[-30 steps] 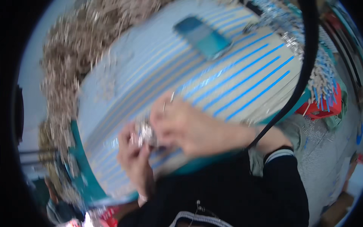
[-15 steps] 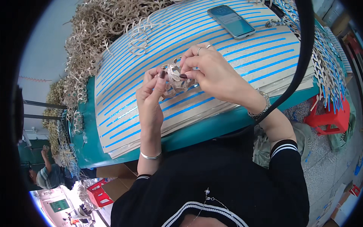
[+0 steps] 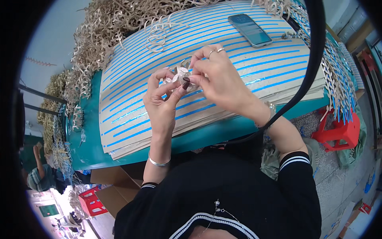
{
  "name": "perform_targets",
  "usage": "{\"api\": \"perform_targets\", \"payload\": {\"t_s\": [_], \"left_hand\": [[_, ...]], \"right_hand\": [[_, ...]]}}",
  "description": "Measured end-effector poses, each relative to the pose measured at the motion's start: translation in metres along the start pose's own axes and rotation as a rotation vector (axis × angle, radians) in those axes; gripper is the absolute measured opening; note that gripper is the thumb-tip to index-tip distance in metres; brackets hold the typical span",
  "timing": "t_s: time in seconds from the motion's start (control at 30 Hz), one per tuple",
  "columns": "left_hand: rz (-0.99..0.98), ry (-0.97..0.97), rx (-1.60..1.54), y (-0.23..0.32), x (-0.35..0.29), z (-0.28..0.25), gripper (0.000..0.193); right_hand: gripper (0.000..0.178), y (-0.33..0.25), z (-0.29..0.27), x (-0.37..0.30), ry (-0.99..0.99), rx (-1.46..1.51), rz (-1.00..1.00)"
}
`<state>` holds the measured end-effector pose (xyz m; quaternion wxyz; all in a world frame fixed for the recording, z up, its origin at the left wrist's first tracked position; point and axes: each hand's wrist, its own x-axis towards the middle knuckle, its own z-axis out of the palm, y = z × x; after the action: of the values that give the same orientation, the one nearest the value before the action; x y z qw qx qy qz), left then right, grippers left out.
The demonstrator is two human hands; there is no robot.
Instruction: The person peels a cut-out decorative strip from the table and weaves its interlocking sections together by hand into a cylindrical shape.
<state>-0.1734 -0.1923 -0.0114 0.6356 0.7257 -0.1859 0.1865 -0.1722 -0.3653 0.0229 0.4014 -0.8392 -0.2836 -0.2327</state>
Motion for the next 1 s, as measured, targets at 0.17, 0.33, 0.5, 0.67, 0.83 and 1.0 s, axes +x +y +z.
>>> {"api": "perform_targets", "payload": {"t_s": [0.17,0.33,0.5,0.67,0.83,1.0], "left_hand": [[-0.003,0.096,0.001,-0.001,-0.008,-0.002,0.012],[-0.043,0.019,-0.02,-0.003,-0.02,-0.015,0.015],[-0.125,-0.056,-0.09,0.0,-0.023,-0.026,0.014],[-0.111,-0.058,-0.035,-0.002,-0.014,-0.022,0.014],[-0.069,-0.104,0.14,0.005,0.001,-0.016,0.016],[-0.167,-0.121,-0.182,-0.001,-0.002,-0.01,0.017]], "right_hand": [[0.01,-0.004,0.019,-0.004,0.1,-0.075,-0.041],[0.007,-0.008,0.02,-0.016,0.004,0.1,0.122],[0.005,-0.008,0.022,-0.016,-0.057,0.306,0.237],[0.004,-0.005,0.022,-0.012,-0.032,0.362,0.282],[0.006,-0.004,0.019,-0.004,0.006,0.061,0.094],[0.006,-0.008,0.014,-0.005,0.03,0.106,0.079]]}}
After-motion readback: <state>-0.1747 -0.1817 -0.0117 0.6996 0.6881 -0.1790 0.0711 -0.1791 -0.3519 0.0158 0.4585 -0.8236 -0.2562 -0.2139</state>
